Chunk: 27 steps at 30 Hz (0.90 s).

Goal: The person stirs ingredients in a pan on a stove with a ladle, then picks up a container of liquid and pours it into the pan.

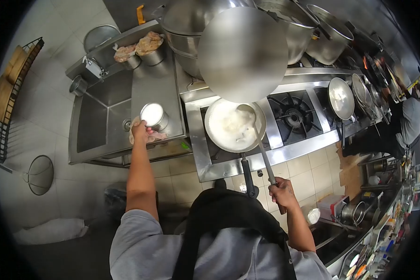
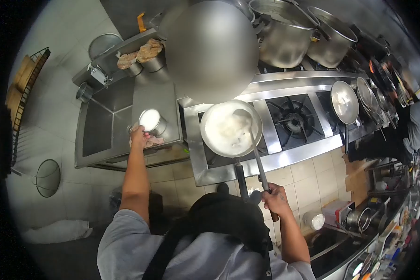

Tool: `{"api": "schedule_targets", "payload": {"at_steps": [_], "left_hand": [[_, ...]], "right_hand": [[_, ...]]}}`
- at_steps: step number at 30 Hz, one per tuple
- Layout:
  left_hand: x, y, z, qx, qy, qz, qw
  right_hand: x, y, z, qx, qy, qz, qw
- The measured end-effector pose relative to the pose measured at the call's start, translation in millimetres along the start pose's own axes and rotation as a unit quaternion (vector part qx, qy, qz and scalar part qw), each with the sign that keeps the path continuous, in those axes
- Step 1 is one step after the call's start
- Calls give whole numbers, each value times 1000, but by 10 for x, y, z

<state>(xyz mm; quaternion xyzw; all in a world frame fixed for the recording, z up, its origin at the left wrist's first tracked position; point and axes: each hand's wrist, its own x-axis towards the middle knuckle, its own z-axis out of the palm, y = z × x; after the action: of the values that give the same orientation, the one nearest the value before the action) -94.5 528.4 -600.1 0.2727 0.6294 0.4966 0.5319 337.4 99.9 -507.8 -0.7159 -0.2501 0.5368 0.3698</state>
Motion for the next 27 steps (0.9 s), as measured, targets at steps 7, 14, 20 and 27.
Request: {"api": "schedule_targets", "payload": {"at_steps": [7, 14, 20, 27], "left_hand": [[-264, 18, 85, -24, -12, 31, 999], [-763, 272, 111, -29, -45, 55, 997], [-1440, 456, 291, -35, -64, 73, 995], [-2084, 453, 626, -33, -93, 65, 993]], "right_hand": [[-77, -41, -96, 348, -106, 73, 929], [-214, -204, -290, 277, -96, 27, 956], [-146, -315, -456, 108, -53, -37, 992], [41, -246, -555, -108, -23, -84, 990]]}}
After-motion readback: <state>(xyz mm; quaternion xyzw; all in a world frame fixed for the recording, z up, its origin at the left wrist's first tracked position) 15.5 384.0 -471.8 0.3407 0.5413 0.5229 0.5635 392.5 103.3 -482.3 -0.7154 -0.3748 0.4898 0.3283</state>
